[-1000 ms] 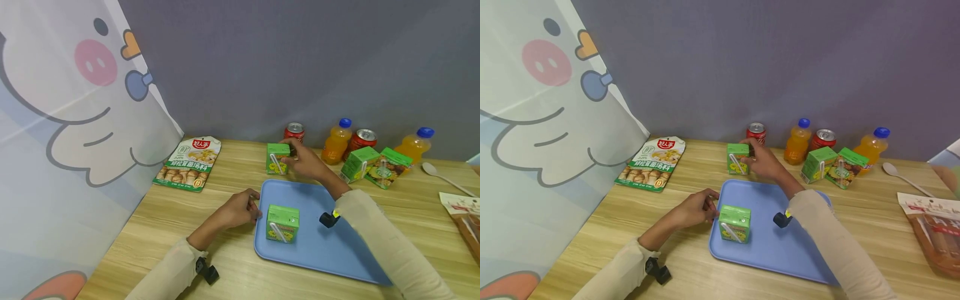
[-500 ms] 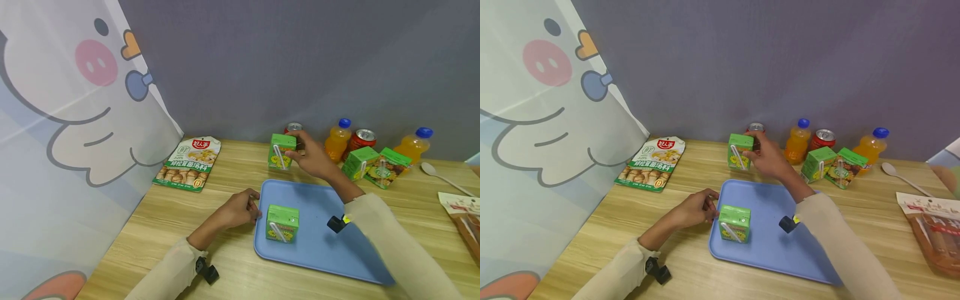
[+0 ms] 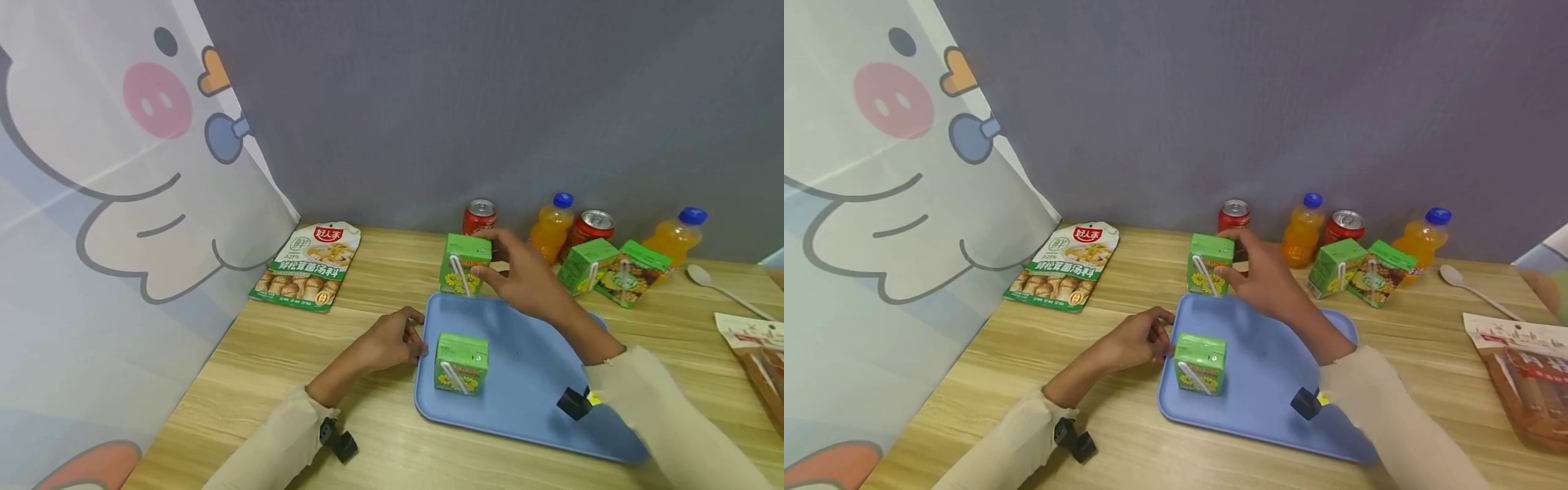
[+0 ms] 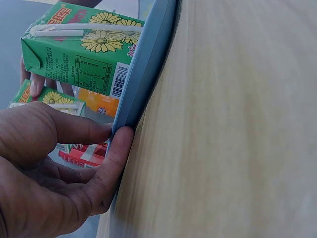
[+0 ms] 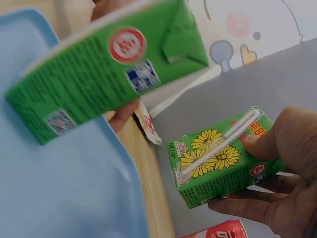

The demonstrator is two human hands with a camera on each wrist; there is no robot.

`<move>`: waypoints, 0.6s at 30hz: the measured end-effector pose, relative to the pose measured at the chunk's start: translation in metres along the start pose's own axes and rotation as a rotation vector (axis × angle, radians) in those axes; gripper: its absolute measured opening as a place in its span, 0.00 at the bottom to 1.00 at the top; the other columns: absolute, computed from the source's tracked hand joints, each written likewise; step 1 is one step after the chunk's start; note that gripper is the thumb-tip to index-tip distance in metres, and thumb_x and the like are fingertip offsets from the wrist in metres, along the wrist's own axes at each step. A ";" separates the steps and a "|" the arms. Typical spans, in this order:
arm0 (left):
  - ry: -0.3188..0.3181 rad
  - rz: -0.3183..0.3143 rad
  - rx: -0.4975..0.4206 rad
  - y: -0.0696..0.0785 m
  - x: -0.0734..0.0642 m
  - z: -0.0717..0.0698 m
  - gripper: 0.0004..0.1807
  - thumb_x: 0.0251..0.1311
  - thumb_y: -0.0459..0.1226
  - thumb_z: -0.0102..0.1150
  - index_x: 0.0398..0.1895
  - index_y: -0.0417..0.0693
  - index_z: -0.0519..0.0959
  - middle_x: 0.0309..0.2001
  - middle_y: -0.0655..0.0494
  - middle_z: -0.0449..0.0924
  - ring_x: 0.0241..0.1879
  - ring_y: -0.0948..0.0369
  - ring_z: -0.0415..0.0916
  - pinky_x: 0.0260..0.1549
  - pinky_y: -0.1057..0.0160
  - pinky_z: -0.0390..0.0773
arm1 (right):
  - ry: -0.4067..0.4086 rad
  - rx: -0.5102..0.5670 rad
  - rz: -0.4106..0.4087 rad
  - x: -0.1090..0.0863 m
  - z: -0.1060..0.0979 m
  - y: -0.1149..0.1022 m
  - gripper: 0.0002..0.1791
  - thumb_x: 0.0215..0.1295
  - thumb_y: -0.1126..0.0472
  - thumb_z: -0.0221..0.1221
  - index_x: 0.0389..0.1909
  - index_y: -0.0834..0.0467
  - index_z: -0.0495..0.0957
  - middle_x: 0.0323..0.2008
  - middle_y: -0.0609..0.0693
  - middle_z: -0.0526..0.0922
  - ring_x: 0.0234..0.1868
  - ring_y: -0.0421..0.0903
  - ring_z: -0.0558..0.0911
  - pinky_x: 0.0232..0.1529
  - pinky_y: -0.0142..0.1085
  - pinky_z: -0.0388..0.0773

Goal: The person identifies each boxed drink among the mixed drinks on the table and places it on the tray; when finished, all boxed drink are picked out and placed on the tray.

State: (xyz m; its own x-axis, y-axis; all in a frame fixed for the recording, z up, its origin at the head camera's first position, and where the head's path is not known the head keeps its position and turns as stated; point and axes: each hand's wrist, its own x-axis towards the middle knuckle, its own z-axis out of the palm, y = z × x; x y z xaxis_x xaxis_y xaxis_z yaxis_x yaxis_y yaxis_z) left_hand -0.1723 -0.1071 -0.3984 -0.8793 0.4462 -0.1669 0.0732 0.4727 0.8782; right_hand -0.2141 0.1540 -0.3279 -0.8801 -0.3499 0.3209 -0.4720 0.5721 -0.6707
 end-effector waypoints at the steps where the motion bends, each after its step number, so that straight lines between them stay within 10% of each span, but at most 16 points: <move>1: 0.000 0.001 -0.001 0.000 0.000 0.000 0.28 0.59 0.25 0.67 0.61 0.31 0.69 0.32 0.48 0.79 0.25 0.55 0.82 0.26 0.62 0.80 | -0.006 0.002 0.004 -0.003 0.001 -0.001 0.32 0.68 0.60 0.65 0.69 0.55 0.64 0.55 0.54 0.78 0.55 0.57 0.81 0.48 0.52 0.82; 18: 0.000 -0.006 -0.010 0.000 0.000 0.000 0.27 0.59 0.25 0.67 0.61 0.33 0.69 0.33 0.47 0.78 0.27 0.57 0.81 0.28 0.62 0.82 | -0.106 0.024 0.020 -0.027 0.023 0.018 0.29 0.67 0.63 0.66 0.65 0.51 0.65 0.51 0.50 0.80 0.51 0.52 0.83 0.43 0.43 0.84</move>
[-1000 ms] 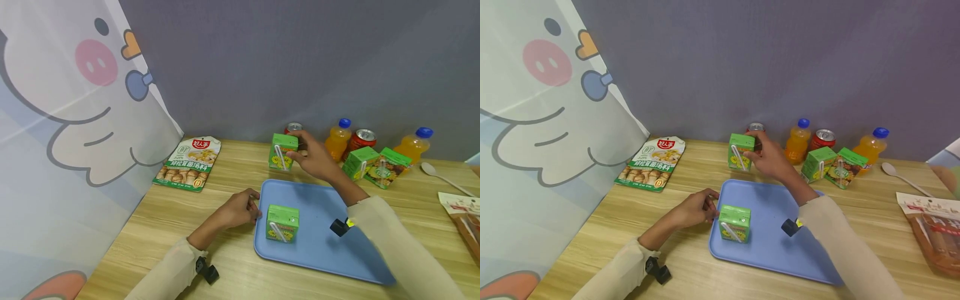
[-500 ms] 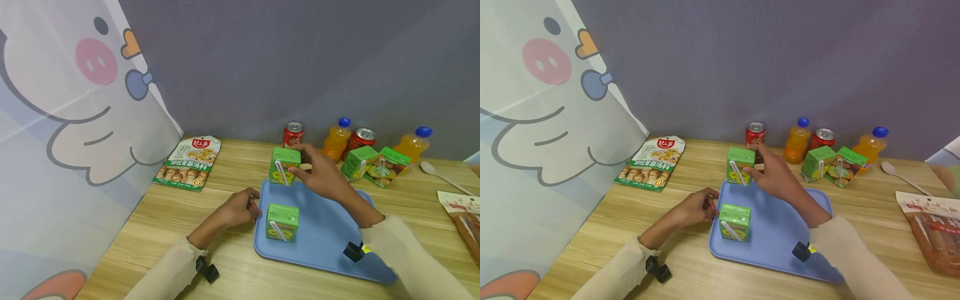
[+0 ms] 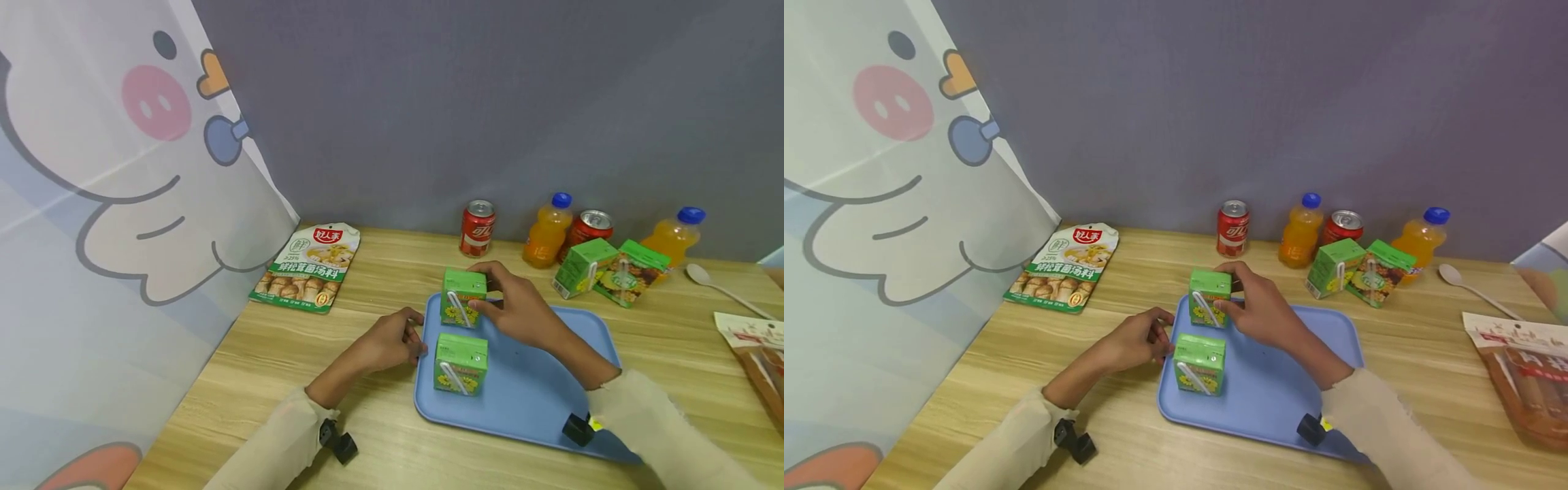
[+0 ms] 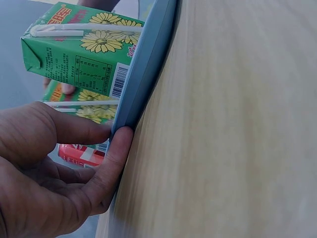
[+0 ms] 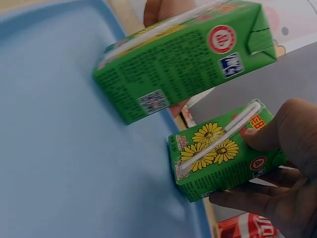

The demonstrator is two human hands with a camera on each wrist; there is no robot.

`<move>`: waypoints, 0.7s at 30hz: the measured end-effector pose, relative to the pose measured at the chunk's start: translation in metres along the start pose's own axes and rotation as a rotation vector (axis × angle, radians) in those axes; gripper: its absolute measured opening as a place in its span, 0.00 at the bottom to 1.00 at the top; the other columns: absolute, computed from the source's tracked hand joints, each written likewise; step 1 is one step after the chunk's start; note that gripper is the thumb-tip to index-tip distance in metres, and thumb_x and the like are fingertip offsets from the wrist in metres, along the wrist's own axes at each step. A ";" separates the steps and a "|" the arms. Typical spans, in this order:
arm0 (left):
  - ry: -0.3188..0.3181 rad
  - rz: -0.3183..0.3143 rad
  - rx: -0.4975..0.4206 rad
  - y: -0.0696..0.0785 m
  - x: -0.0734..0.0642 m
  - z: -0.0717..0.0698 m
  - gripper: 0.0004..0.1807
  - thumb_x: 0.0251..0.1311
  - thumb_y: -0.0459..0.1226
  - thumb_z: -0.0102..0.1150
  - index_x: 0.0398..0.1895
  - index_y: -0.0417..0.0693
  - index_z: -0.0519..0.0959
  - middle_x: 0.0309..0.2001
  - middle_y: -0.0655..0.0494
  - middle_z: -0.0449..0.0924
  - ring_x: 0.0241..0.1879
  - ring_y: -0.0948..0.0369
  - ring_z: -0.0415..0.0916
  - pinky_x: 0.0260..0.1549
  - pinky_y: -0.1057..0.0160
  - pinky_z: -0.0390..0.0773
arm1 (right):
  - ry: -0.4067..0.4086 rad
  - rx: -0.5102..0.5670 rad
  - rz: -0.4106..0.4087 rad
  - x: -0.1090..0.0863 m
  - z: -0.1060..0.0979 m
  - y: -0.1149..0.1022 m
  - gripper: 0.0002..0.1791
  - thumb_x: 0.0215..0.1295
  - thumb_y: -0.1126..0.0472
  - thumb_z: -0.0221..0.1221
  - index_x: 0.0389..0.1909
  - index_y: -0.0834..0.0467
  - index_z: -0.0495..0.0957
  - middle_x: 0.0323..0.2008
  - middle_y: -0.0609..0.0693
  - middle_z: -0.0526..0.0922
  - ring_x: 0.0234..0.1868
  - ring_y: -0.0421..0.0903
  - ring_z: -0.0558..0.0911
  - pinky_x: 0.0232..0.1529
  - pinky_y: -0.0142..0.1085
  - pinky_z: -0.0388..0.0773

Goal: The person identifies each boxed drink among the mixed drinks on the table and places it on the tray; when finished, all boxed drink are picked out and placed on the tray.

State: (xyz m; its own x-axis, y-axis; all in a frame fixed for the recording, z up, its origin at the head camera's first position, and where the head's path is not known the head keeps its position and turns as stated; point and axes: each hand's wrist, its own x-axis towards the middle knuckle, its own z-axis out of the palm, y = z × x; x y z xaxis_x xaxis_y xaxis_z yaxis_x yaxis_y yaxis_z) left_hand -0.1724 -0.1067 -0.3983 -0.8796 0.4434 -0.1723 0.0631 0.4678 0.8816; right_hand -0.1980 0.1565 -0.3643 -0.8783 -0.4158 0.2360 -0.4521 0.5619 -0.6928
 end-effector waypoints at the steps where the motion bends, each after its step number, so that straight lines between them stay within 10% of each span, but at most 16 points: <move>1: 0.000 -0.002 0.003 0.000 0.000 0.000 0.27 0.59 0.25 0.67 0.61 0.33 0.69 0.33 0.48 0.78 0.27 0.57 0.81 0.28 0.63 0.82 | -0.008 0.002 -0.002 -0.001 0.001 0.001 0.29 0.67 0.64 0.66 0.65 0.51 0.65 0.51 0.50 0.80 0.51 0.52 0.83 0.42 0.42 0.84; 21: 0.000 0.001 0.025 0.000 -0.001 0.001 0.26 0.62 0.27 0.65 0.62 0.33 0.69 0.33 0.48 0.79 0.25 0.56 0.82 0.26 0.64 0.79 | -0.069 0.012 -0.015 -0.004 0.001 0.003 0.32 0.69 0.61 0.65 0.69 0.48 0.61 0.56 0.50 0.78 0.54 0.53 0.81 0.46 0.46 0.83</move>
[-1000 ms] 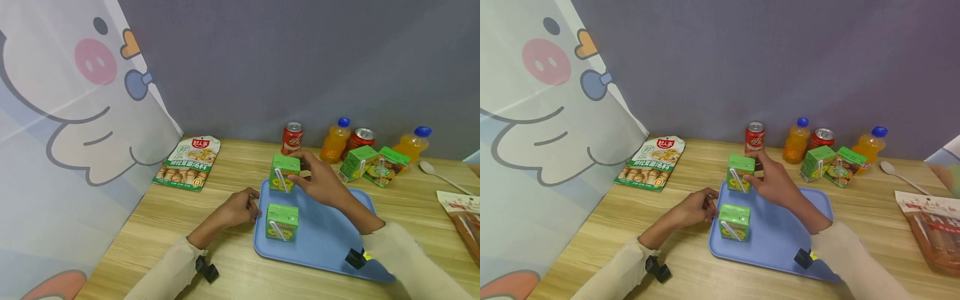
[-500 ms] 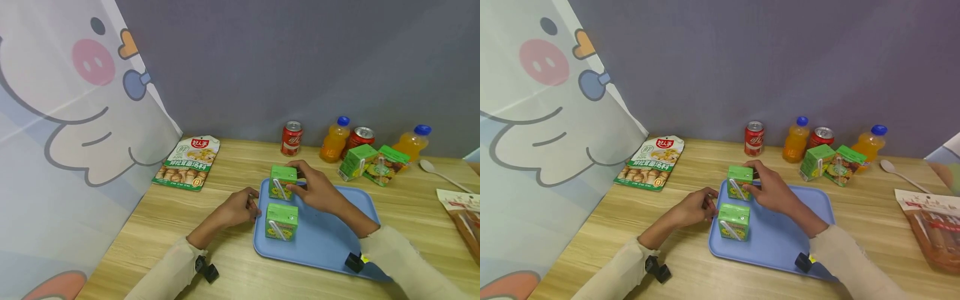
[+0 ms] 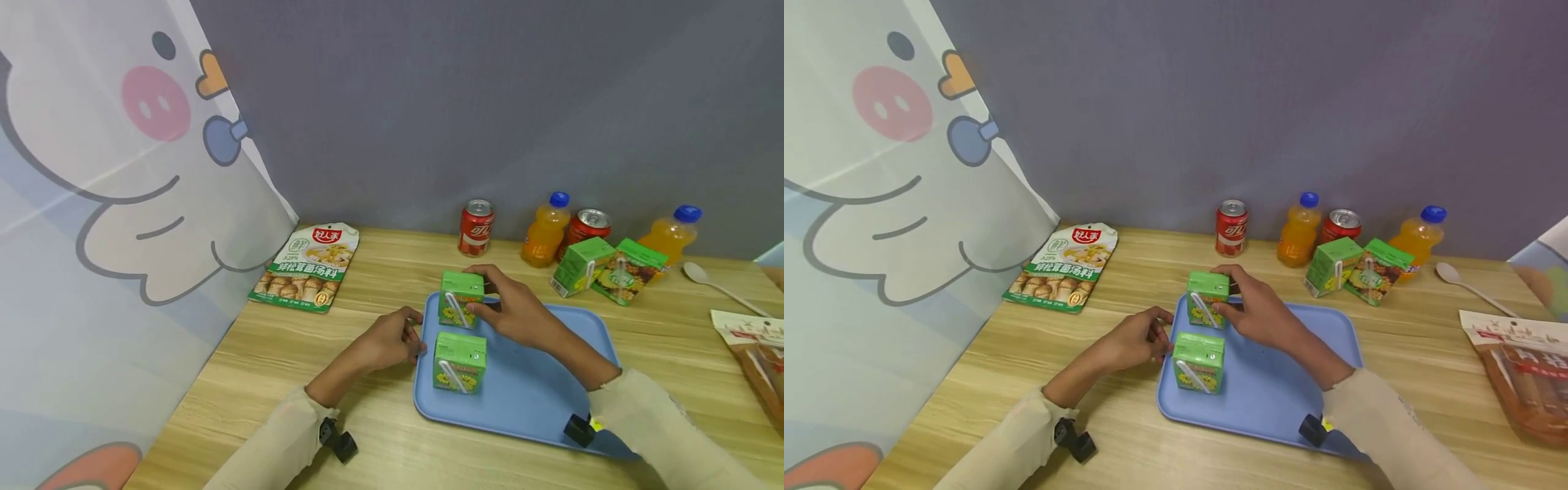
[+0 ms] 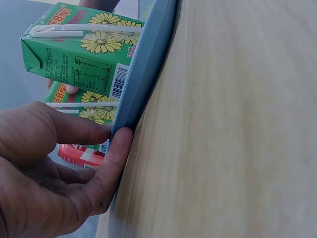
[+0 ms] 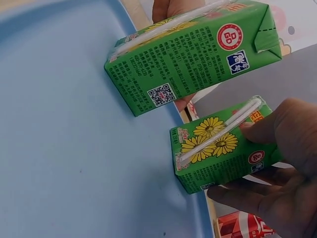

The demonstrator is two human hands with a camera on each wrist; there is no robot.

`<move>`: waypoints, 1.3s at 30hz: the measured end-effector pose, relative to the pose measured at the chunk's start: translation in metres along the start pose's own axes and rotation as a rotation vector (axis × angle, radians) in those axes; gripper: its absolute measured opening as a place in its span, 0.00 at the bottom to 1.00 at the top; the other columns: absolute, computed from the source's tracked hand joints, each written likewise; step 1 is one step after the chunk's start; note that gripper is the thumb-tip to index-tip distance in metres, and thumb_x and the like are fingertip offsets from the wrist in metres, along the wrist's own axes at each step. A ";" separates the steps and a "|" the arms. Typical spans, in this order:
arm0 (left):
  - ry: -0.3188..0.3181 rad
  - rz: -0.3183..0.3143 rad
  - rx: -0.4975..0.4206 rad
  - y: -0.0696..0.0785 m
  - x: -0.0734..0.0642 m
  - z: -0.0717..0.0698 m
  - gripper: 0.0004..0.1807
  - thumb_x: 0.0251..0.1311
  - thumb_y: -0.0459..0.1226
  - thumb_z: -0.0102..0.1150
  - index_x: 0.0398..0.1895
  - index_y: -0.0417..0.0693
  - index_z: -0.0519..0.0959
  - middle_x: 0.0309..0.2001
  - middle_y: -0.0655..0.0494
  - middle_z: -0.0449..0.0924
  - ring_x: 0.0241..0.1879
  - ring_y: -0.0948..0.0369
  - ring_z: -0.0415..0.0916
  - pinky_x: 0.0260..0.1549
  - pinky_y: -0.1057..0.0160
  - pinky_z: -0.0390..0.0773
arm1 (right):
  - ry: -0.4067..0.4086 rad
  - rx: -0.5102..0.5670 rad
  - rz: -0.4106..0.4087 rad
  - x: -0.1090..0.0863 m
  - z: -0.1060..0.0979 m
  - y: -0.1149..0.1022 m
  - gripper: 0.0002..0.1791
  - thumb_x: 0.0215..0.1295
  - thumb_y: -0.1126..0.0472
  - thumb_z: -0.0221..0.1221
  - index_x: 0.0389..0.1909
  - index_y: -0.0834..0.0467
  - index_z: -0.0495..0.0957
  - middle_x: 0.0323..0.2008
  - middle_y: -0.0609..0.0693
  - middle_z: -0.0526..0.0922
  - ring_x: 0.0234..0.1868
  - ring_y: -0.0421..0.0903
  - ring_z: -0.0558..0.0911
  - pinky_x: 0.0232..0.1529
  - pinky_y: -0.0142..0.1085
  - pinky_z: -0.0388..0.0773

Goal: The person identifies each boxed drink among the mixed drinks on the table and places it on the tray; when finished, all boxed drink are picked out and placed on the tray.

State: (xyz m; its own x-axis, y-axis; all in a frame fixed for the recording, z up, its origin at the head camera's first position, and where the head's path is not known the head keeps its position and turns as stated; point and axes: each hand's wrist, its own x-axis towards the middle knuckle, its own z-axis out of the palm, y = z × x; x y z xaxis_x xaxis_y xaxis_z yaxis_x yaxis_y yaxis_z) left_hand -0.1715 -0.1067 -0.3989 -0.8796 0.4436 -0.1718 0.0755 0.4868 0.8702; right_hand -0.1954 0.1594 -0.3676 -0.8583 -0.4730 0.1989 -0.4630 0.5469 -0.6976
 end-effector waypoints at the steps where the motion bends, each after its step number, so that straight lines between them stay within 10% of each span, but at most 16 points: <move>1: -0.001 -0.001 -0.003 0.000 0.000 0.000 0.26 0.62 0.26 0.65 0.62 0.33 0.69 0.33 0.48 0.79 0.25 0.56 0.82 0.26 0.64 0.79 | -0.005 -0.003 0.000 0.000 0.000 0.000 0.33 0.69 0.60 0.65 0.70 0.48 0.61 0.56 0.50 0.79 0.55 0.53 0.81 0.48 0.48 0.83; 16: 0.001 -0.007 -0.031 0.000 -0.001 0.001 0.27 0.60 0.25 0.66 0.62 0.33 0.69 0.33 0.47 0.79 0.26 0.55 0.82 0.27 0.62 0.82 | 0.055 0.023 -0.042 -0.005 -0.046 -0.008 0.28 0.72 0.55 0.61 0.70 0.56 0.66 0.65 0.52 0.73 0.67 0.56 0.73 0.64 0.54 0.69; 27: 0.000 -0.006 -0.019 0.001 0.000 0.001 0.28 0.60 0.26 0.66 0.62 0.34 0.69 0.33 0.48 0.79 0.25 0.55 0.83 0.27 0.62 0.81 | 0.273 -0.050 -0.042 -0.026 -0.108 0.012 0.26 0.72 0.62 0.61 0.68 0.56 0.70 0.62 0.51 0.74 0.59 0.35 0.74 0.56 0.16 0.66; 39: 0.003 -0.006 -0.018 0.000 0.000 0.000 0.28 0.60 0.26 0.66 0.63 0.33 0.68 0.33 0.48 0.79 0.26 0.55 0.82 0.27 0.62 0.81 | 0.424 -0.112 0.197 -0.066 -0.155 0.061 0.27 0.75 0.53 0.56 0.73 0.47 0.68 0.70 0.49 0.65 0.76 0.46 0.57 0.64 0.19 0.57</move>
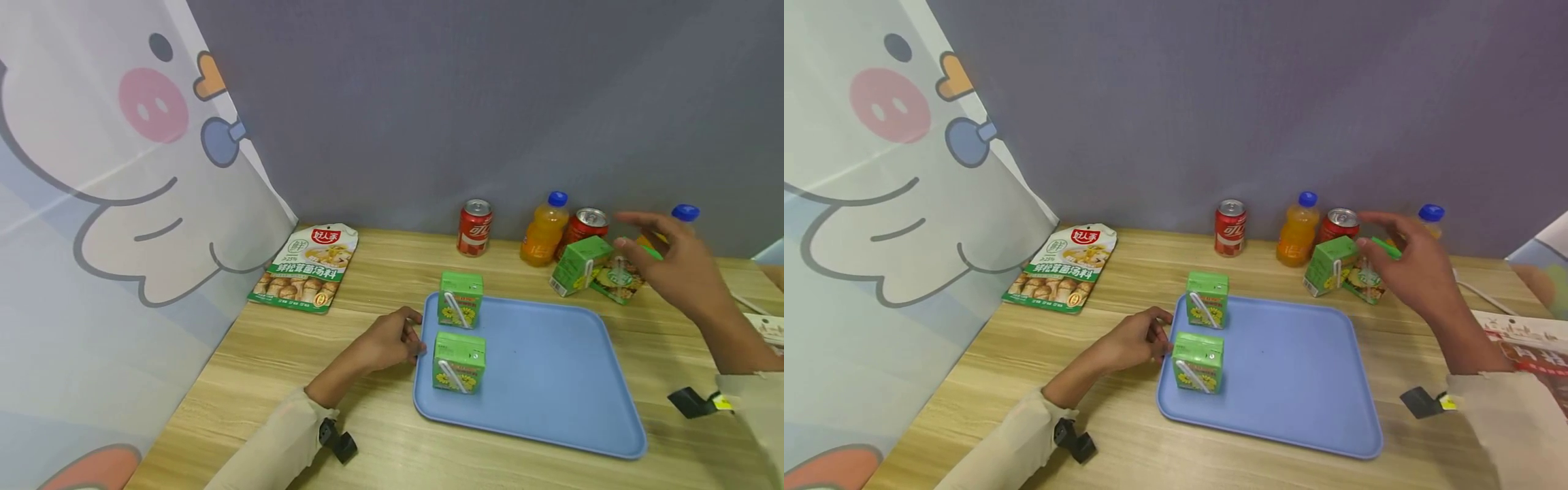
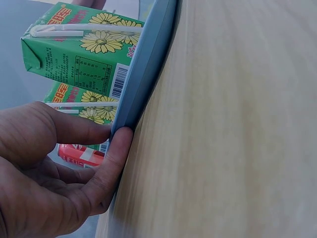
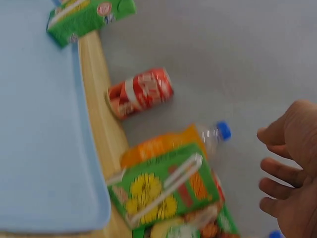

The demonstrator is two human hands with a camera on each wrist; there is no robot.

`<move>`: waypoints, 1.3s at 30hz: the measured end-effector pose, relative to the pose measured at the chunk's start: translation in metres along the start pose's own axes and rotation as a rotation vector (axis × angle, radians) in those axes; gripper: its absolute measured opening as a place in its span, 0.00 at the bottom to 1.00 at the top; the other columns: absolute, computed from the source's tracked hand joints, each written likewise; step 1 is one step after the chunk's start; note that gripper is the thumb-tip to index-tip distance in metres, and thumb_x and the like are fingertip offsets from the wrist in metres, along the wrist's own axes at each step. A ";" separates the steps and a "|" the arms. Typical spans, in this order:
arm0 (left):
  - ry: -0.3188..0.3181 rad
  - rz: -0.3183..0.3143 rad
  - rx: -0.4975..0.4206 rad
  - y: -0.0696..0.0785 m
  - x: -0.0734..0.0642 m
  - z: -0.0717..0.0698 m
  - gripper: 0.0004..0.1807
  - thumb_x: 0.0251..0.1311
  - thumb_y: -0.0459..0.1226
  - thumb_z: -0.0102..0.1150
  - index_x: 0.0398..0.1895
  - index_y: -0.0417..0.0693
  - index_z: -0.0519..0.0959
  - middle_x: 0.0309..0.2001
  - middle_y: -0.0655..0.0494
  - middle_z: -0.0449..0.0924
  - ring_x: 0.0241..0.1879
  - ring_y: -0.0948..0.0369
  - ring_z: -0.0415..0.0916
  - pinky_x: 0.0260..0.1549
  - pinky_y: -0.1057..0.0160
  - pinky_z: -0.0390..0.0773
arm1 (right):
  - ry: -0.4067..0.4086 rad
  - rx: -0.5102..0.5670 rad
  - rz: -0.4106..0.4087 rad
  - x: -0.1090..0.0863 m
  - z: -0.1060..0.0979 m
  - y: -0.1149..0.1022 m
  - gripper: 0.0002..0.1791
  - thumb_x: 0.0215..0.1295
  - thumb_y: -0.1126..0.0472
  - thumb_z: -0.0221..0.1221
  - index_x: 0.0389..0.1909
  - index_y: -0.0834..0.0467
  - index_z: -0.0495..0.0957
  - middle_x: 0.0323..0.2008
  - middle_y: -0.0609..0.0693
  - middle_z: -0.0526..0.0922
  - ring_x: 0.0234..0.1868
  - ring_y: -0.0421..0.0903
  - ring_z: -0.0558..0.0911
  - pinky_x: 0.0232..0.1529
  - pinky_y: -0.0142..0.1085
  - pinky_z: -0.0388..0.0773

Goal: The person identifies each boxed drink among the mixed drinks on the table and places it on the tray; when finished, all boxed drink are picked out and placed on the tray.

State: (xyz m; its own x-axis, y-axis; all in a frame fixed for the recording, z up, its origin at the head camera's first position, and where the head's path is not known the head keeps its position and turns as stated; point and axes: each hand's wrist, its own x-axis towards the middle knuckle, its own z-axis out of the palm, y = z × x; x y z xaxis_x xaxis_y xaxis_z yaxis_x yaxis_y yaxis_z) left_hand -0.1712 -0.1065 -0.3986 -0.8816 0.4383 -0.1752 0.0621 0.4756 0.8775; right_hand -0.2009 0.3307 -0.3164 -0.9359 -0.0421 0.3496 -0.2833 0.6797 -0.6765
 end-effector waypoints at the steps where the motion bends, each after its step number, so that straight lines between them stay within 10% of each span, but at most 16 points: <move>1: 0.001 0.000 0.003 0.000 0.000 0.000 0.28 0.60 0.26 0.66 0.63 0.33 0.68 0.33 0.48 0.79 0.26 0.55 0.82 0.27 0.62 0.81 | 0.013 -0.012 0.022 -0.001 -0.002 0.004 0.27 0.76 0.52 0.56 0.73 0.46 0.67 0.72 0.48 0.63 0.77 0.48 0.56 0.68 0.23 0.55; 7: 0.002 0.001 0.010 0.001 0.000 -0.002 0.27 0.62 0.27 0.65 0.63 0.34 0.68 0.33 0.48 0.79 0.26 0.55 0.83 0.27 0.62 0.80 | 0.082 -0.062 0.073 -0.004 -0.003 0.028 0.29 0.77 0.53 0.53 0.75 0.49 0.63 0.77 0.51 0.57 0.78 0.51 0.53 0.76 0.46 0.45; 12: -0.001 0.009 0.009 0.002 0.000 -0.002 0.27 0.63 0.27 0.65 0.63 0.34 0.68 0.33 0.49 0.79 0.26 0.55 0.83 0.26 0.63 0.80 | 0.080 -0.085 0.098 -0.005 -0.004 0.045 0.32 0.76 0.54 0.54 0.76 0.59 0.60 0.74 0.61 0.60 0.75 0.53 0.59 0.72 0.28 0.52; 16: 0.002 0.009 0.008 0.001 0.000 -0.002 0.27 0.63 0.27 0.65 0.64 0.34 0.68 0.33 0.49 0.79 0.26 0.55 0.83 0.27 0.63 0.80 | 0.023 -0.084 0.142 -0.006 -0.003 0.060 0.36 0.75 0.51 0.56 0.76 0.64 0.56 0.68 0.69 0.65 0.69 0.63 0.67 0.48 0.13 0.68; 23: -0.004 0.009 -0.014 0.001 -0.001 -0.001 0.27 0.62 0.27 0.65 0.63 0.34 0.68 0.33 0.48 0.79 0.26 0.54 0.83 0.27 0.62 0.81 | -0.011 -0.111 0.154 -0.011 0.003 0.076 0.36 0.74 0.50 0.56 0.74 0.65 0.59 0.53 0.61 0.72 0.43 0.26 0.67 0.29 0.17 0.69; 29: -0.001 0.007 -0.017 0.001 -0.001 -0.001 0.27 0.62 0.27 0.65 0.63 0.34 0.68 0.33 0.48 0.79 0.26 0.54 0.83 0.27 0.62 0.80 | 0.004 -0.171 0.181 -0.010 0.003 0.074 0.36 0.74 0.47 0.56 0.74 0.64 0.61 0.55 0.70 0.74 0.52 0.63 0.74 0.30 0.26 0.65; 39: 0.002 -0.008 -0.022 0.002 -0.001 0.000 0.27 0.60 0.26 0.66 0.62 0.34 0.69 0.33 0.48 0.79 0.26 0.55 0.82 0.27 0.62 0.81 | 0.043 -0.201 0.201 -0.013 0.002 0.071 0.35 0.75 0.49 0.56 0.72 0.66 0.62 0.56 0.75 0.73 0.54 0.72 0.72 0.37 0.50 0.67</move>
State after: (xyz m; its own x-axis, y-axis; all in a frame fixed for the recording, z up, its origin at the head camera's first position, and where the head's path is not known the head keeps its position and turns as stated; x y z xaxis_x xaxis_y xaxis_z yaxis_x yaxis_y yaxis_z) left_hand -0.1703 -0.1059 -0.3971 -0.8829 0.4331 -0.1815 0.0447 0.4622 0.8856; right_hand -0.2091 0.3781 -0.3705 -0.9583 0.1358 0.2516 -0.0424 0.8028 -0.5947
